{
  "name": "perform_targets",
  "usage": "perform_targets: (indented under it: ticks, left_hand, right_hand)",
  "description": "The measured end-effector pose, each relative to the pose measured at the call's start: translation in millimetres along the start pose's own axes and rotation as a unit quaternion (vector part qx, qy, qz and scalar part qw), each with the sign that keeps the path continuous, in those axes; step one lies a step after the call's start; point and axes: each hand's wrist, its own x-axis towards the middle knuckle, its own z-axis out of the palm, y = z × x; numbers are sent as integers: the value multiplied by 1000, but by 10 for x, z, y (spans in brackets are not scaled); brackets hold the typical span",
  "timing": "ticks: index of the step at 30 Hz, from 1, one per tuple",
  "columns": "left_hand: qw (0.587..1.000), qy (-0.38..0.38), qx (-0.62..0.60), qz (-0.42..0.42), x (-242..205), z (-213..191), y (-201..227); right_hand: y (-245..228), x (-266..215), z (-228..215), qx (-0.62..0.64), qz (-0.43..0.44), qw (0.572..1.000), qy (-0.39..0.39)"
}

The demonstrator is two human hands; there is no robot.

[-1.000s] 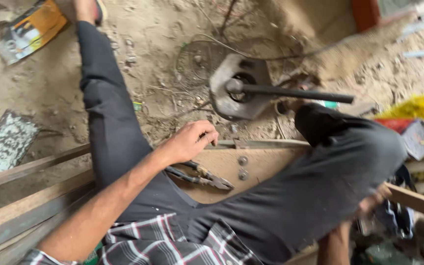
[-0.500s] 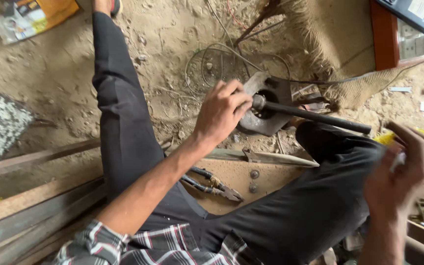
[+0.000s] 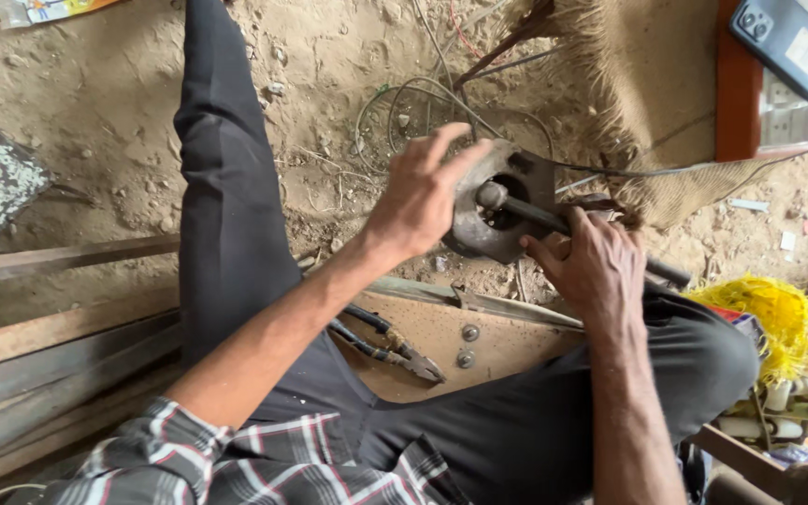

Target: The person sits on the ground and repeatedly strikes a metal part with a hammer. They hold the part with one hand and use the hammer with the other to hit the inner surface of the component.

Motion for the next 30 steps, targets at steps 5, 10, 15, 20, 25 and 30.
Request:
perform_targets:
  ticks: [5,10,15,20,25,30]
  left_hand:
    - [977,-107,-67,-174,-328,-262,-234]
    - [897,-260,-78,-348,-721,-302,-444]
    - [922,-202,-70,-324,-646,-58,-745]
    - [888,-211,-94,-399,-664,82,-848]
    - [926,-189,-72,-318,-664,57,-853]
    - [910,-189,-97,-355,-629,24,-807]
  right_hand:
    - [165,-60,151,39,84,996,12]
    - [378,-200,363,120,60,985,110]
    - [356,-252,556,204,155,965,56]
    - [266,-255,594,152,86,977,123]
    - [159,-154,591,150,89,980,97]
    - [93,-119,592,146,19,978,151]
